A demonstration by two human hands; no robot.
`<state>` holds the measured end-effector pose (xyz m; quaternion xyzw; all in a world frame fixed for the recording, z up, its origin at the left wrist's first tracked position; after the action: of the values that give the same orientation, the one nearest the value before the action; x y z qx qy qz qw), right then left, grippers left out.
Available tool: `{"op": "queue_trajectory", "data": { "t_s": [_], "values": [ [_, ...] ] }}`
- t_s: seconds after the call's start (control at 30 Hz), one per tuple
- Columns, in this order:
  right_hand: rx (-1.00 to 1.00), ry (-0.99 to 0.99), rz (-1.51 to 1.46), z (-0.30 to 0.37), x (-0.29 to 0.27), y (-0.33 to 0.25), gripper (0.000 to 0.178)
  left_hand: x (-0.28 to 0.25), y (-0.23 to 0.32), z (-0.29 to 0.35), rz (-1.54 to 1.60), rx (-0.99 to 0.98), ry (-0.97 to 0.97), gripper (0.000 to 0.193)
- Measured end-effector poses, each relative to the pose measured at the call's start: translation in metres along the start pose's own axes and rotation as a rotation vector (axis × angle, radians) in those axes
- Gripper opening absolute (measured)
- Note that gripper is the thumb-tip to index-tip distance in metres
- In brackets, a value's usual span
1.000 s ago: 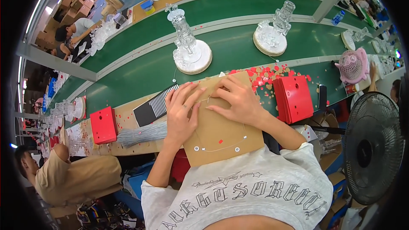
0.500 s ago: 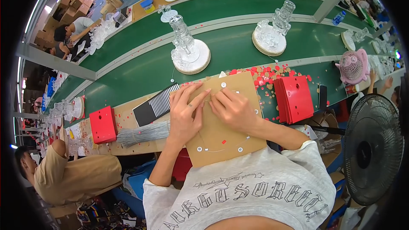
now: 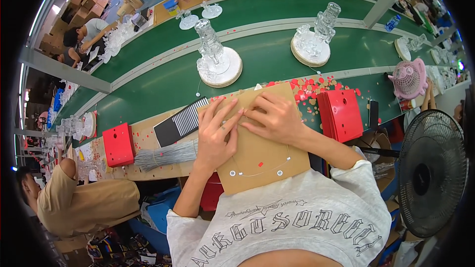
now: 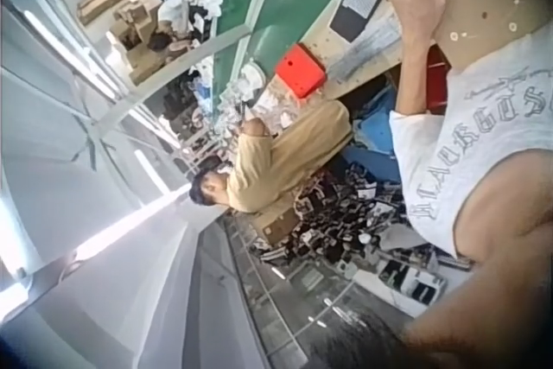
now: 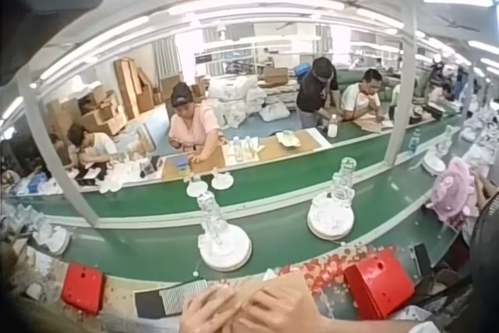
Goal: Assembling components of a light fixture on a production line.
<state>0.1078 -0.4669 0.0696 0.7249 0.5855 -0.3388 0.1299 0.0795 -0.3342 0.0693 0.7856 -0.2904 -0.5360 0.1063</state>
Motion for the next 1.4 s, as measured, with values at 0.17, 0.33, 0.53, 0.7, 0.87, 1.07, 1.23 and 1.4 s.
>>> {"op": "queue_trajectory", "data": {
  "t_s": [0.17,0.33,0.53,0.7,0.87,1.07,1.23,1.4],
  "values": [
    [0.19,0.055,-0.11,0.007,0.0,0.01,0.02,0.004,0.003,0.003,-0.016,0.017,-0.005,0.042],
    [0.253,0.074,-0.182,0.009,0.002,0.017,0.021,0.006,0.005,0.005,-0.091,0.043,-0.005,0.044],
    [0.196,-0.014,-0.333,0.012,0.006,0.031,0.018,0.005,0.008,0.009,-0.08,0.095,0.003,0.042],
    [0.027,-0.16,-0.409,-0.008,0.01,0.048,0.023,0.005,0.01,0.009,-0.058,0.095,-0.022,0.042],
    [0.107,-0.199,-0.449,-0.023,0.015,0.07,0.049,0.007,0.01,0.007,-0.056,0.101,-0.04,0.043],
    [0.447,-0.653,-0.574,-0.019,0.048,0.089,0.056,0.004,0.016,0.005,-0.129,0.059,-0.087,0.047],
    [0.343,-0.743,-0.575,-0.009,0.058,0.102,0.058,0.011,0.017,0.006,-0.205,0.008,-0.117,0.049],
    [0.861,-0.179,-1.075,0.066,0.046,0.184,0.045,0.012,0.003,0.0,-0.032,-0.106,-0.06,0.047]
  ]
}}
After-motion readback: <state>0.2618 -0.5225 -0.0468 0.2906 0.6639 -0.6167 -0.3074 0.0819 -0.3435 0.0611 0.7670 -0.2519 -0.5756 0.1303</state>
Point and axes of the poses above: each hand's wrist, its own z-axis away from the middle knuckle, its own x-axis out of the palm, y = z × x, the point moved 8 cm from there along -z, towards the middle knuckle, and after that the axes turned 11 degrees about -x, right-handed, at the moved point
